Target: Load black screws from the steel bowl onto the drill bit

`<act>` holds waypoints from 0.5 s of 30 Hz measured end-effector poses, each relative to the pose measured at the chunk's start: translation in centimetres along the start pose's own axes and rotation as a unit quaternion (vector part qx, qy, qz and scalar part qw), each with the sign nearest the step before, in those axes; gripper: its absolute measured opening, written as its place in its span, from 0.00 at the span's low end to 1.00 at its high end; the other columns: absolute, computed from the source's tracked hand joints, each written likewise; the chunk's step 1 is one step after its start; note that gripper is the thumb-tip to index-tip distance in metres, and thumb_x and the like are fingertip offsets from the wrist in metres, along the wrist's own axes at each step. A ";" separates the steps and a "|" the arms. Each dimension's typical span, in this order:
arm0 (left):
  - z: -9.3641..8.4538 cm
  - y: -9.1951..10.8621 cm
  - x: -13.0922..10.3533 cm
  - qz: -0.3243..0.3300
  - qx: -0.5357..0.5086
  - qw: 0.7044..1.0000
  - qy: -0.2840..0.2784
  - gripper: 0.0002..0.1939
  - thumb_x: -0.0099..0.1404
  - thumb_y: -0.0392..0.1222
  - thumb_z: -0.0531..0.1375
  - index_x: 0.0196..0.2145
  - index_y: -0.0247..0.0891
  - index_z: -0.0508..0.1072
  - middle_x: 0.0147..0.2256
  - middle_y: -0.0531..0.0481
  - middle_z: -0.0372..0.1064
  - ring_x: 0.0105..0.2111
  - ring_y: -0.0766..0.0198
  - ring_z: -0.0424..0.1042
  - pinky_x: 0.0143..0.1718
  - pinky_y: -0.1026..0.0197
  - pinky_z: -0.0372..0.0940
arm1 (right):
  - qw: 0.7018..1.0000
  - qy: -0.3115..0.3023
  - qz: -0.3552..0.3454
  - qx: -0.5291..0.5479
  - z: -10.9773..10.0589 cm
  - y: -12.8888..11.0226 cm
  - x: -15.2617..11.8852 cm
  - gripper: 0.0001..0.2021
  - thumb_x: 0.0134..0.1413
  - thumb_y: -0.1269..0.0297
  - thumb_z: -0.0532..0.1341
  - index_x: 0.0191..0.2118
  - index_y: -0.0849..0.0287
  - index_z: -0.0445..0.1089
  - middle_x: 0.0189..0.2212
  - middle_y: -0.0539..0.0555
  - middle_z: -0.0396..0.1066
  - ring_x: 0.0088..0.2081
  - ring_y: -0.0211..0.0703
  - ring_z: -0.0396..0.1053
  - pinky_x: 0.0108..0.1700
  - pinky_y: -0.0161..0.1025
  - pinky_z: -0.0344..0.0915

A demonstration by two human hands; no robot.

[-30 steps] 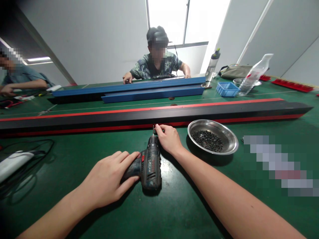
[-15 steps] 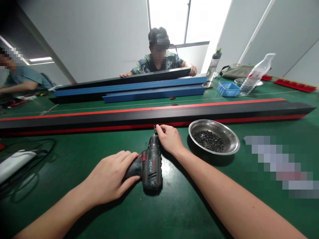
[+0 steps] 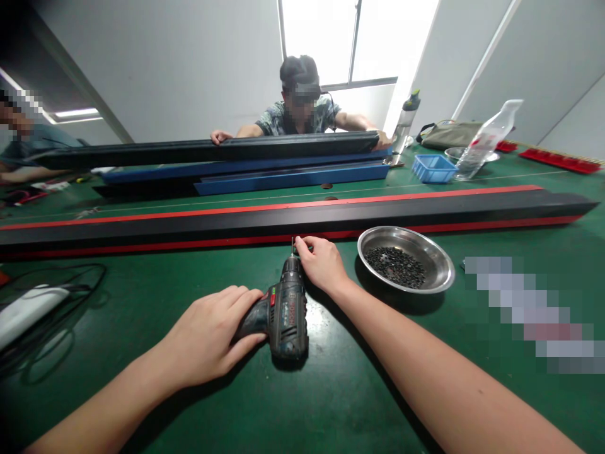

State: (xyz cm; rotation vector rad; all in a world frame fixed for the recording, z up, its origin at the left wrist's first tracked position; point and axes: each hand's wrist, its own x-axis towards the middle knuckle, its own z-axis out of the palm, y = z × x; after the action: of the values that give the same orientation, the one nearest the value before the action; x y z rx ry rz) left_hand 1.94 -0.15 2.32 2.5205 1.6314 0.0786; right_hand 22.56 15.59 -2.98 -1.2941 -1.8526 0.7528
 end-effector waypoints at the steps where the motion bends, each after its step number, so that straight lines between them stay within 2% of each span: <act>1: 0.0 0.0 0.0 0.001 -0.001 1.000 0.001 0.21 0.74 0.52 0.56 0.58 0.40 0.65 0.48 0.43 0.71 0.47 0.49 0.70 0.48 0.46 0.68 | 1.000 0.000 0.001 -0.002 0.0 0.0 0.0 0.22 0.69 0.50 0.56 0.38 0.58 0.82 0.34 0.55 0.81 0.33 0.45 0.76 0.35 0.37 0.63; 10: 0.2 0.0 0.0 -0.007 -0.008 1.000 0.012 0.21 0.72 0.51 0.58 0.59 0.42 0.64 0.49 0.45 0.71 0.47 0.49 0.70 0.48 0.47 0.68 | 1.000 -0.012 0.002 -0.004 0.0 0.0 0.1 0.22 0.70 0.50 0.55 0.39 0.58 0.82 0.36 0.56 0.82 0.35 0.45 0.77 0.37 0.36 0.67; 15: 0.3 0.1 -0.2 -0.010 -0.008 1.000 0.014 0.21 0.72 0.51 0.58 0.59 0.43 0.64 0.48 0.45 0.71 0.46 0.50 0.70 0.47 0.47 0.68 | 1.000 0.005 0.026 0.009 -0.4 -0.7 -0.5 0.19 0.68 0.52 0.57 0.41 0.58 0.82 0.34 0.55 0.81 0.33 0.44 0.77 0.36 0.37 0.66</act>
State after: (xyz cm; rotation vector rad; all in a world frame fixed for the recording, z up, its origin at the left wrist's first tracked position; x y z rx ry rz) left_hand 1.95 -0.36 2.08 2.5018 1.6588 0.1242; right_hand 22.67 14.95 -2.27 -1.3367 -1.8060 0.7867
